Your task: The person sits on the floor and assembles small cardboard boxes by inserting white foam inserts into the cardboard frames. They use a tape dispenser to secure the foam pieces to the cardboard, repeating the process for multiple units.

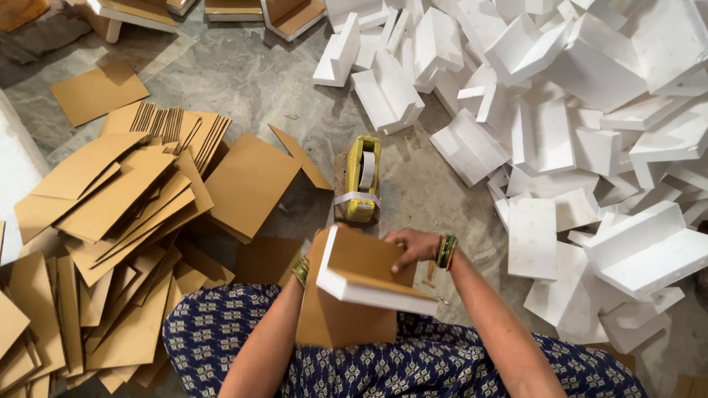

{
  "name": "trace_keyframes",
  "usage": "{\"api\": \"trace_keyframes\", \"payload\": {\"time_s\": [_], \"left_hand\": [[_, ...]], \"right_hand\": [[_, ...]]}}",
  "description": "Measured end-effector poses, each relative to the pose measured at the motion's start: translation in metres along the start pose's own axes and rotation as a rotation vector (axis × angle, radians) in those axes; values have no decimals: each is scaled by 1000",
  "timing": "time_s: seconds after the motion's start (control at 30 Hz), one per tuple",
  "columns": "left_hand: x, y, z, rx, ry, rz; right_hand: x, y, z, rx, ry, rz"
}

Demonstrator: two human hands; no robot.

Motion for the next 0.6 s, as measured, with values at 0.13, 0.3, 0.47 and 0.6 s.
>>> {"api": "trace_keyframes", "payload": {"time_s": [0.13,0.3,0.47,0.6], "left_hand": [[-12,5,56,56,175,-26],[-20,-21,81,-26,301,182],[-11,-32,74,-9,301,254],[-15,-37,81,-264,464,343]], "right_hand": [[1,33,50,176,257,-46],[-19,55,52,245,339,-4],[-30,37,45,335,372,-53],[-18,21,43,478,365,-34]]}}
Point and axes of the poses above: each hand's wrist, its own x-axis away from the middle knuckle, its own z-axis out of the back of the hand, y = z × x, the point moved 5 cm from there along -x, towards the middle knuckle, and after that the axes turned 5 degrees about z, right-handed, at the moved point
